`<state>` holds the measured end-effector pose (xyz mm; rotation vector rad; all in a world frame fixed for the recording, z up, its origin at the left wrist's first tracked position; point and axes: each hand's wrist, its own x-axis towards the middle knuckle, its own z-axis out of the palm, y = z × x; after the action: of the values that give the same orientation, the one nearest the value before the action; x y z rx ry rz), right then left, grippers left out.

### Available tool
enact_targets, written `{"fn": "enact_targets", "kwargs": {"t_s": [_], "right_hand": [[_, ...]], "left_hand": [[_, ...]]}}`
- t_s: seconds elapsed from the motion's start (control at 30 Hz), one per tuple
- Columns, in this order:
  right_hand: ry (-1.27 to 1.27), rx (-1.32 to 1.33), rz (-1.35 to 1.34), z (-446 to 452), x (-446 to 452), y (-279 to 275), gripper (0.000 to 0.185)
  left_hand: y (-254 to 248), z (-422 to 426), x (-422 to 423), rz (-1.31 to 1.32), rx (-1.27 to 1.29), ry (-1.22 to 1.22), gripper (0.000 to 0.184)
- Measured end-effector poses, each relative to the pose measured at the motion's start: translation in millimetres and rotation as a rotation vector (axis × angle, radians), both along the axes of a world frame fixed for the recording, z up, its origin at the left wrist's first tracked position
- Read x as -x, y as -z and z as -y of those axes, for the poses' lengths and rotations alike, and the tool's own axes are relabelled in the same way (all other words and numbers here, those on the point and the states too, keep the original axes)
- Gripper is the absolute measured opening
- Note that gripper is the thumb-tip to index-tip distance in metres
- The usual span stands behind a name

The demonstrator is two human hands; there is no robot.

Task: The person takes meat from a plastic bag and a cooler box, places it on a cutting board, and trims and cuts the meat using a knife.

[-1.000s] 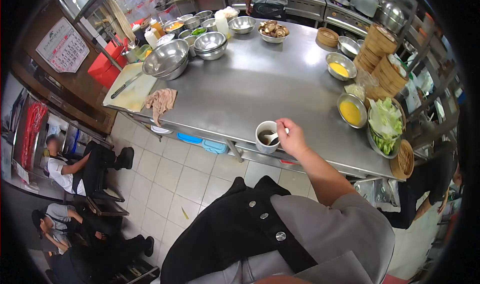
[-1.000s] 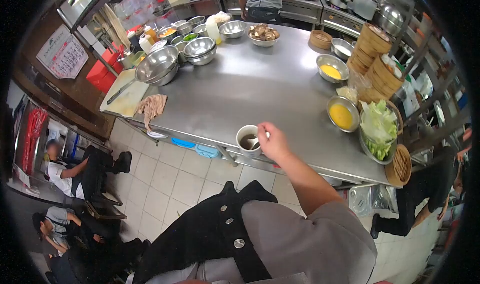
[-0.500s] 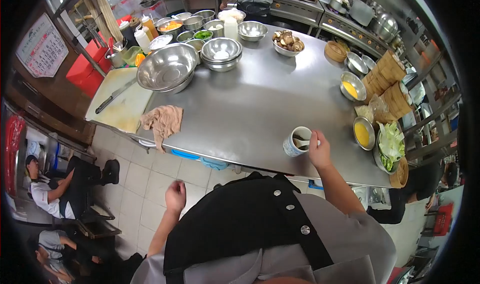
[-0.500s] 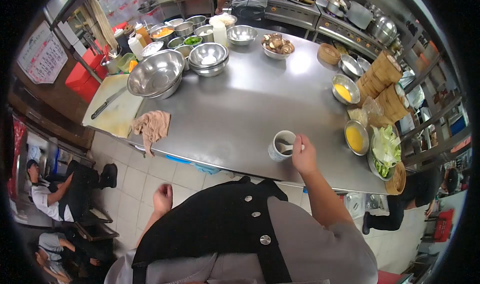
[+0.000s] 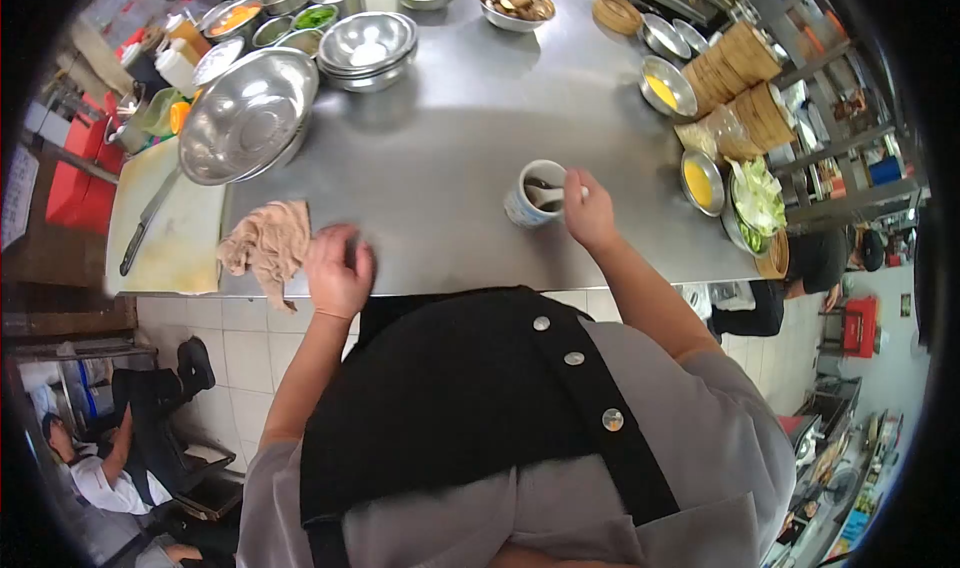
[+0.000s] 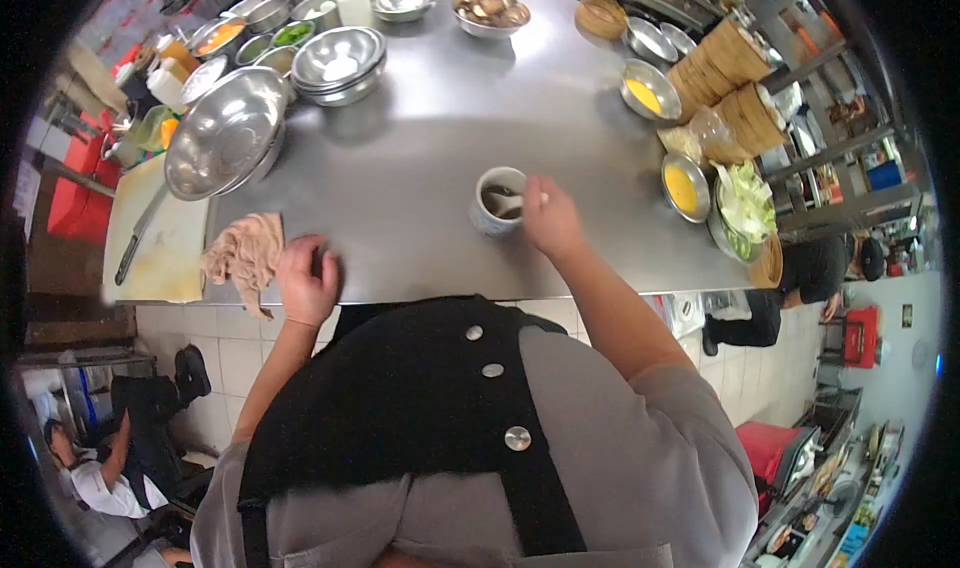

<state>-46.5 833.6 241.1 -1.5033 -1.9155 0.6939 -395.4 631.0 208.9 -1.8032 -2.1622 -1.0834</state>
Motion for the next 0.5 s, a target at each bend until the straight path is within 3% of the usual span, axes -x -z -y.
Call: {"fn": "enact_targets", "kwargs": {"t_s": [0.5], "right_hand": [[-0.350,0.009,-0.075,-53.3,23.1,-7.6,0.036]], "left_hand": [[-3.4,-13.8,-8.7,-0.092,0.093,-0.140,0.028]]}}
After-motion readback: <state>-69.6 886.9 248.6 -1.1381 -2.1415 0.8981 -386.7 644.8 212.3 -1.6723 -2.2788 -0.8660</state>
